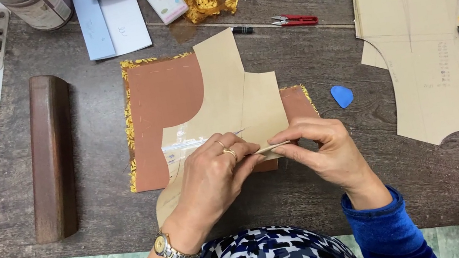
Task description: The person aligns a paper pattern piece over a brown fabric piece with gold trim on a work table. They smooth the pattern, lift it to check alignment, and use a blue marking tool to trace or mark lines along the pattern's edge.
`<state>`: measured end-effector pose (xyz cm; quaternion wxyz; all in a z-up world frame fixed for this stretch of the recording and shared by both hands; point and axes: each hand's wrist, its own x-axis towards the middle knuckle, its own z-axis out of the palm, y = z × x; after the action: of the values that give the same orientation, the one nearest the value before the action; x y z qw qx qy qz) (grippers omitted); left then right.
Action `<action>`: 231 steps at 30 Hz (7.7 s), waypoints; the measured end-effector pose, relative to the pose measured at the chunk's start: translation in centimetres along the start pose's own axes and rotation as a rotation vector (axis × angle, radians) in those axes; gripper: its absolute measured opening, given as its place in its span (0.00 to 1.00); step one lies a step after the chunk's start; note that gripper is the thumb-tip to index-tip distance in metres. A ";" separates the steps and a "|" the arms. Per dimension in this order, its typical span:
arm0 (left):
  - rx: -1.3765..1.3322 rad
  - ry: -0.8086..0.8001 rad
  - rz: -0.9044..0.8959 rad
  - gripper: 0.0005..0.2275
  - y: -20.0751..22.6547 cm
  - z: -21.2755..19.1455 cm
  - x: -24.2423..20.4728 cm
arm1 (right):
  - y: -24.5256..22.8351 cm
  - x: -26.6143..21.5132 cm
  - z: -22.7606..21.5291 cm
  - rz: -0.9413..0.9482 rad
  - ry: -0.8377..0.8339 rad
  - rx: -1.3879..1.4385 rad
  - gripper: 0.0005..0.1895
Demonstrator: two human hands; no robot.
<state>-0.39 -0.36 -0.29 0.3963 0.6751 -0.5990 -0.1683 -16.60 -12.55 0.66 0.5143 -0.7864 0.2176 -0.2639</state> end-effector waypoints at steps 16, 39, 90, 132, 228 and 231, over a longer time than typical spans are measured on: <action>0.096 0.023 0.093 0.01 0.3 -0.5 0.0 | 0.1 0.1 0.0 -0.015 -0.013 -0.030 0.06; 0.187 0.055 0.183 0.05 -0.2 -0.5 0.0 | 0.1 0.0 -1.0 -0.015 -0.007 -0.068 0.07; 0.132 -0.071 0.011 0.04 -1.2 -1.1 0.2 | 0.6 0.3 -0.9 -0.092 0.031 -0.144 0.06; 0.024 0.104 0.321 0.08 0.5 4.3 4.4 | -1.9 -5.2 -10.9 0.013 0.331 -0.239 0.03; 0.016 0.055 0.031 0.03 10.4 18.1 0.8 | 6.1 -12.6 -20.0 -0.144 -0.122 -0.628 0.01; 0.029 0.050 0.031 0.03 10.6 18.1 0.9 | 6.4 -12.4 -19.4 -0.155 -0.136 -0.602 0.01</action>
<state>-20.04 -6.91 -3.63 0.4039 0.6754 -0.6018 -0.1363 -38.96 -20.77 -1.21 0.2504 -0.9333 0.1904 -0.1731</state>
